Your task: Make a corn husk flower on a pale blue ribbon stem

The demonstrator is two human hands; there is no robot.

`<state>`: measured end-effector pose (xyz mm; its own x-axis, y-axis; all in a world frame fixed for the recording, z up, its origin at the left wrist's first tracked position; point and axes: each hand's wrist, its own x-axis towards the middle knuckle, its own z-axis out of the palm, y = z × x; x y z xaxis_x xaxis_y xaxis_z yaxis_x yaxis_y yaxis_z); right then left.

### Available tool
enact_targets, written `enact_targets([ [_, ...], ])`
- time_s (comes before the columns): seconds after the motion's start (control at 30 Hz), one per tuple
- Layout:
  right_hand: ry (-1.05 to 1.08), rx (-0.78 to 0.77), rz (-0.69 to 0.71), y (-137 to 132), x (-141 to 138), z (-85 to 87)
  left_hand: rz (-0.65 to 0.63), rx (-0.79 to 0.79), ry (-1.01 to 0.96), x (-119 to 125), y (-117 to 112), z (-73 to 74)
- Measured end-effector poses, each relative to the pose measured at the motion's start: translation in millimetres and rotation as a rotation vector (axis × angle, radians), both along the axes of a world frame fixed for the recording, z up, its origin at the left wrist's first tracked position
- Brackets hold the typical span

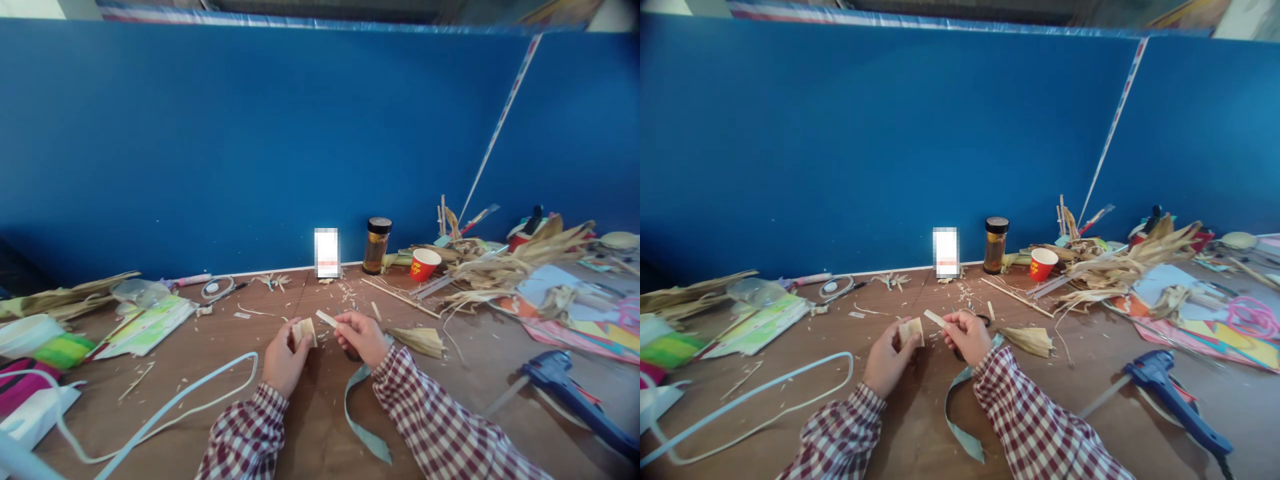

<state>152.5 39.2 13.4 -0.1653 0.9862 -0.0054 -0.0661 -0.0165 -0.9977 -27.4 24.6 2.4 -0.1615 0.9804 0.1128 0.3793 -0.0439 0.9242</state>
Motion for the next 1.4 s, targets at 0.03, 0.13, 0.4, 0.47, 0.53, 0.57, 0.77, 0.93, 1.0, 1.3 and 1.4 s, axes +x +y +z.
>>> enact_targets([
  [0.03,-0.001,0.012,0.011,-0.3,-0.2,-0.8,0.011,0.025,0.067,-1.5,0.2,-0.4],
  [0.13,-0.014,0.041,0.033,-2.4,-1.6,-0.4,0.086,0.155,0.216,-3.0,-1.2,3.4],
  [0.4,-0.108,0.165,0.112,-18.2,-18.0,3.7,-0.128,0.109,-0.135,16.4,-12.7,12.2],
  [0.47,-0.236,0.244,0.127,-18.1,-15.3,5.3,-0.122,0.027,-0.302,18.5,-11.4,8.9],
  [0.53,-0.476,0.329,0.054,-14.2,-5.7,8.6,-0.067,-0.023,-0.449,17.7,-8.7,6.7],
  [0.57,-0.631,0.366,-0.018,-11.4,1.0,10.5,-0.032,-0.044,-0.508,16.8,-7.2,6.3],
  [0.77,-1.297,0.394,-0.121,0.0,33.9,18.2,0.052,-0.118,-0.656,13.5,-2.5,6.3],
  [0.93,-1.332,0.355,0.014,-5.1,34.7,22.8,0.086,-0.121,-0.676,14.0,-3.1,4.7],
  [1.0,-1.339,0.353,0.032,-5.7,33.8,24.8,0.091,-0.138,-0.681,13.4,-2.9,3.9],
  [1.3,-1.296,0.256,-0.143,4.4,30.8,22.0,0.069,-0.176,-0.675,12.9,-2.0,4.9],
  [1.4,-1.03,0.234,-0.182,6.2,29.6,18.3,0.047,-0.182,-0.677,13.5,-3.1,7.7],
])
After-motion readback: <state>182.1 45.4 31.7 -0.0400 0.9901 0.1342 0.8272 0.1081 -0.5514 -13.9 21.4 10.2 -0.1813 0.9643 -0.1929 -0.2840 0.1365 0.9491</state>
